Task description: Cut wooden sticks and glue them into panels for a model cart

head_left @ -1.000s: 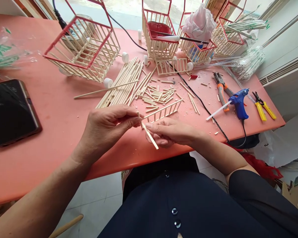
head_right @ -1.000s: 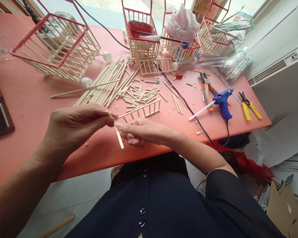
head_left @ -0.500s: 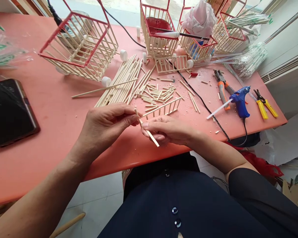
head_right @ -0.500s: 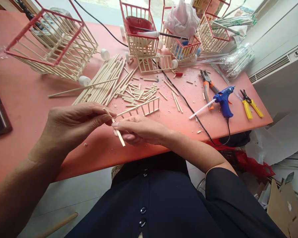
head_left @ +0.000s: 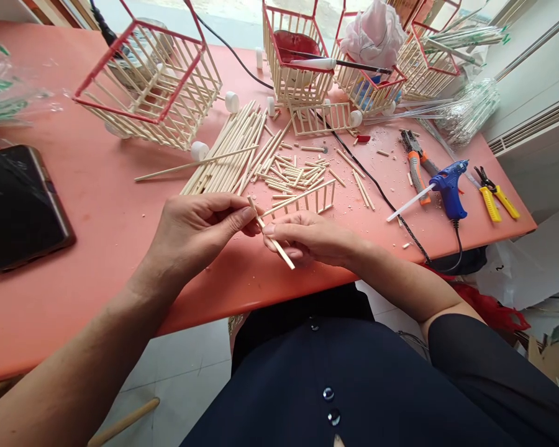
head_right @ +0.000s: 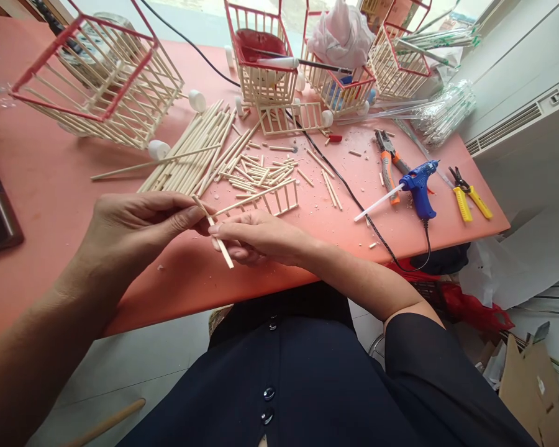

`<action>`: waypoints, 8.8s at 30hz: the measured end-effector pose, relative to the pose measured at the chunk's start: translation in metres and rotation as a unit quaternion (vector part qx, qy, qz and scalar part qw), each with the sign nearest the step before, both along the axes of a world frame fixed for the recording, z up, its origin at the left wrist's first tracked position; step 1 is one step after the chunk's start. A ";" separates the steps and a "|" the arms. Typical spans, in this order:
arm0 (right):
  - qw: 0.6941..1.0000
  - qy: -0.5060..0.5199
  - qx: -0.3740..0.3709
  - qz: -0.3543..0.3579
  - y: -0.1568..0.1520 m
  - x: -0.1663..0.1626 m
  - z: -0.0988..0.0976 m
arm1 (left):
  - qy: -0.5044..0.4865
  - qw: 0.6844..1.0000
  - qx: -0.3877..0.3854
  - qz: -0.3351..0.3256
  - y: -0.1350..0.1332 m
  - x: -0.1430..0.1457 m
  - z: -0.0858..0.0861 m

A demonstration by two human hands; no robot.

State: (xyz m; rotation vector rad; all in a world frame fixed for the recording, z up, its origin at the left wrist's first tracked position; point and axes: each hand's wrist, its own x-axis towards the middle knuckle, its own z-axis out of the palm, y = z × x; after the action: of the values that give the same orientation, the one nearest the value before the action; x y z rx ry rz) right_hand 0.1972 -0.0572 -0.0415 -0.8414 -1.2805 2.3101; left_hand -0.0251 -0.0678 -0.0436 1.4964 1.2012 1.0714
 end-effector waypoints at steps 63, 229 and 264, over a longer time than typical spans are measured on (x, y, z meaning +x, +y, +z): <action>0.786 -0.203 0.543 -0.217 -0.007 0.012 -0.013 | -0.143 0.960 -0.232 -0.066 0.014 0.008 -0.007; 0.807 -0.239 0.528 -0.115 0.038 0.061 -0.014 | 0.297 0.950 0.095 0.025 -0.009 0.009 0.006; 0.808 -0.186 0.550 -0.098 0.024 0.043 -0.018 | 0.099 0.991 0.064 -0.066 0.046 0.039 0.016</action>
State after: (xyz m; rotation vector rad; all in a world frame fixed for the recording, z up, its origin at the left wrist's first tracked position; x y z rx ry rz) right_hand 0.2406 -0.0327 -0.0599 -0.8920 -2.1740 0.8946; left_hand 0.0137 -0.0218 -0.0272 1.7890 1.1664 0.9427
